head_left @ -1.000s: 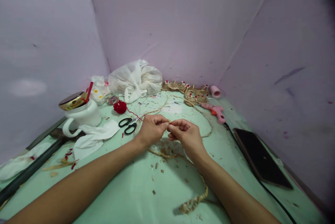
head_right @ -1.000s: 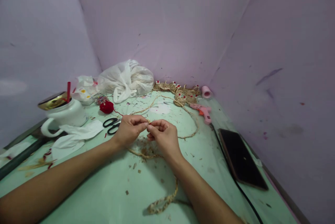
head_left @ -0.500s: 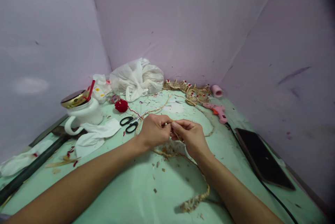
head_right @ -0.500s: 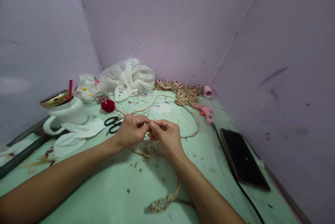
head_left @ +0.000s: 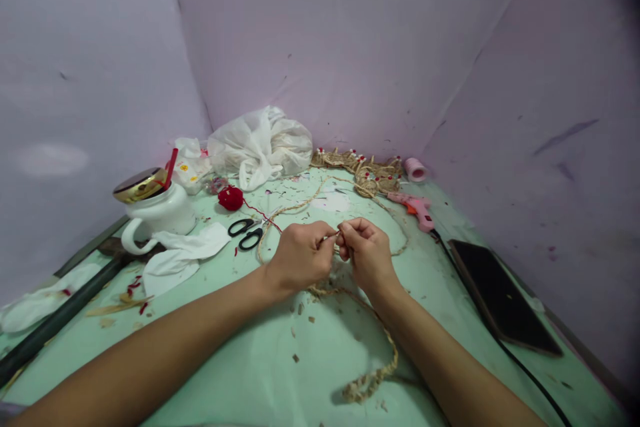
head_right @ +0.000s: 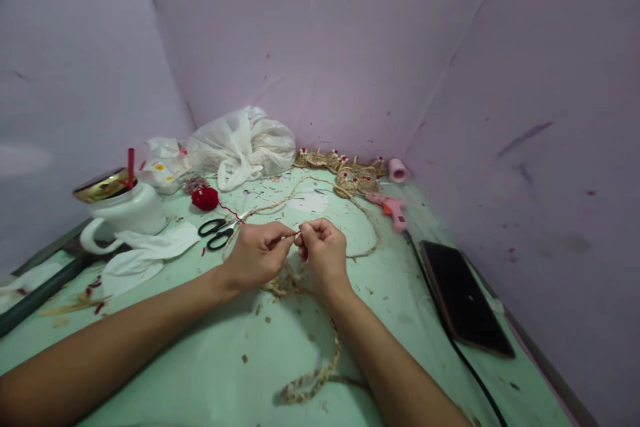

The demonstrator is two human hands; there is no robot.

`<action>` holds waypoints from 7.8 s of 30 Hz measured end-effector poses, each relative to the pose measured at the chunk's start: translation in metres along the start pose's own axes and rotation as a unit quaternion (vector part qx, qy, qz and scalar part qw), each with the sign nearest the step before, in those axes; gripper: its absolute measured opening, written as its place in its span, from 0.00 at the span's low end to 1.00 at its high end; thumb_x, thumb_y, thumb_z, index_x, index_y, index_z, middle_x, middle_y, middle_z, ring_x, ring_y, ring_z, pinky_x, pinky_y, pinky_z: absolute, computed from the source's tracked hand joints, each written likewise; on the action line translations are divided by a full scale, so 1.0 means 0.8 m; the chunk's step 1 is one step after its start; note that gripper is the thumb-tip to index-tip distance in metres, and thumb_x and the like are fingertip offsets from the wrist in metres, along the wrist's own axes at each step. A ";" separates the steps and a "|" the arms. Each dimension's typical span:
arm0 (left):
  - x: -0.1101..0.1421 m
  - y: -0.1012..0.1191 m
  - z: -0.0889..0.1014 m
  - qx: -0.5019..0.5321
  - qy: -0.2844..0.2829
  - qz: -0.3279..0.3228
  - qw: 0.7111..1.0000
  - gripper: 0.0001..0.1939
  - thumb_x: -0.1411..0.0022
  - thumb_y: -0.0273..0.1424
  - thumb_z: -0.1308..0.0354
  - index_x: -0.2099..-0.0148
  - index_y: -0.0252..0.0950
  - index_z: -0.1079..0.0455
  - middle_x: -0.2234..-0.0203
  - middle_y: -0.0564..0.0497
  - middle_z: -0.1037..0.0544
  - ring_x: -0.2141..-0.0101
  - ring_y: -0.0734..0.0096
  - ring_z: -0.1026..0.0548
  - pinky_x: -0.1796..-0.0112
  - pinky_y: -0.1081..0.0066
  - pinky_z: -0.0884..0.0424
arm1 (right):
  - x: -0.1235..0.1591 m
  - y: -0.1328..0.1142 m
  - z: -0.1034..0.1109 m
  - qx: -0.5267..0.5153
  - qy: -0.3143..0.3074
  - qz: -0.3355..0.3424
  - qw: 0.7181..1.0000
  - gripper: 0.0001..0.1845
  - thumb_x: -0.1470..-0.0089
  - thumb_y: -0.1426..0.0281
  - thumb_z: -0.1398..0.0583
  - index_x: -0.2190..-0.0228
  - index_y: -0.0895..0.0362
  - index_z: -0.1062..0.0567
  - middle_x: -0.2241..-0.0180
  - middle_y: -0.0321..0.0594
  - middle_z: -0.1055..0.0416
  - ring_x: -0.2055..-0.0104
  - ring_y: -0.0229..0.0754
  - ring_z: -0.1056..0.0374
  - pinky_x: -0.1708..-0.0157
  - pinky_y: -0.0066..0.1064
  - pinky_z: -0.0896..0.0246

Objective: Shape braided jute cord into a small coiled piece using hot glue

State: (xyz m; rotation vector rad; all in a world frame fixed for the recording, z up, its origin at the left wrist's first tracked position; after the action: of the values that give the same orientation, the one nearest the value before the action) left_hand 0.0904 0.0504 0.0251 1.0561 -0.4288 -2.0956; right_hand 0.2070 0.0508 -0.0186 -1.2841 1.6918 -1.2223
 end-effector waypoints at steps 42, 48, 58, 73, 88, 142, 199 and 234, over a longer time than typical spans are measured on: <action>0.016 -0.073 -0.067 0.266 -0.178 0.342 0.883 0.07 0.57 0.30 0.46 0.82 0.33 0.37 0.89 0.59 0.41 0.84 0.81 0.46 0.81 0.77 0.52 | -0.017 0.024 0.037 0.278 0.000 0.013 0.960 0.06 0.63 0.70 0.38 0.76 0.56 0.26 0.79 0.35 0.29 0.81 0.35 0.39 0.81 0.26 0.46; 0.017 -0.077 -0.068 0.265 -0.206 0.358 0.872 0.08 0.56 0.32 0.46 0.81 0.33 0.35 0.89 0.59 0.41 0.84 0.81 0.47 0.81 0.76 0.52 | -0.010 0.005 0.040 0.305 -0.020 0.030 0.952 0.09 0.55 0.69 0.41 0.68 0.56 0.27 0.69 0.40 0.27 0.77 0.36 0.37 0.78 0.28 0.42; 0.020 -0.083 -0.070 0.276 -0.219 0.375 0.858 0.06 0.57 0.30 0.46 0.80 0.33 0.35 0.89 0.59 0.40 0.83 0.80 0.46 0.82 0.77 0.51 | 0.001 0.045 0.022 0.170 -0.114 -0.107 0.973 0.07 0.60 0.72 0.38 0.73 0.56 0.28 0.77 0.34 0.30 0.79 0.35 0.37 0.81 0.25 0.42; 0.018 -0.090 -0.069 0.278 -0.240 0.441 0.819 0.07 0.54 0.31 0.48 0.77 0.33 0.33 0.90 0.59 0.41 0.87 0.82 0.46 0.84 0.78 0.52 | 0.001 0.046 0.030 0.210 -0.075 -0.107 0.969 0.06 0.58 0.68 0.39 0.78 0.57 0.31 0.83 0.32 0.38 0.82 0.34 0.45 0.83 0.25 0.50; 0.013 -0.085 -0.072 0.272 -0.289 0.459 0.795 0.07 0.59 0.25 0.54 0.82 0.34 0.36 0.93 0.57 0.42 0.91 0.78 0.44 0.87 0.76 0.50 | 0.000 0.048 0.019 0.303 -0.191 -0.033 0.933 0.04 0.52 0.70 0.43 0.76 0.56 0.30 0.82 0.32 0.36 0.82 0.33 0.44 0.83 0.25 0.50; -0.001 -0.082 -0.053 0.210 -0.298 0.319 0.875 0.11 0.56 0.24 0.49 0.69 0.31 0.28 0.87 0.57 0.34 0.85 0.81 0.39 0.84 0.80 0.45 | 0.001 0.047 0.012 0.302 -0.151 -0.075 0.938 0.01 0.62 0.74 0.41 0.81 0.58 0.29 0.84 0.33 0.34 0.83 0.32 0.43 0.83 0.24 0.49; 0.015 -0.057 -0.037 -0.024 -0.191 0.148 0.970 0.04 0.53 0.27 0.51 0.78 0.35 0.40 0.87 0.58 0.43 0.83 0.79 0.45 0.79 0.75 0.50 | -0.001 0.010 0.031 0.274 -0.010 0.069 0.959 0.06 0.65 0.77 0.42 0.87 0.56 0.32 0.79 0.37 0.28 0.75 0.39 0.33 0.74 0.29 0.38; 0.012 -0.072 -0.042 0.219 -0.088 0.219 0.947 0.13 0.45 0.37 0.48 0.75 0.33 0.35 0.84 0.56 0.37 0.79 0.77 0.40 0.77 0.76 0.44 | -0.007 0.014 0.027 0.256 -0.123 -0.095 0.954 0.11 0.63 0.64 0.36 0.81 0.61 0.24 0.87 0.33 0.35 0.84 0.32 0.44 0.83 0.25 0.51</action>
State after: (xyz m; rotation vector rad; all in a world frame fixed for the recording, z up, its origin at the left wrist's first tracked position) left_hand 0.0864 0.0831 -0.0339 0.9058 -1.1504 -1.7311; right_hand 0.2243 0.0509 -0.0360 -1.2252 0.9995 -1.4265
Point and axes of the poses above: each hand's wrist, its own x-axis away from the middle knuckle, its own z-axis out of the back of the hand, y = z × x, the point moved 6 cm from there along -x, towards the middle knuckle
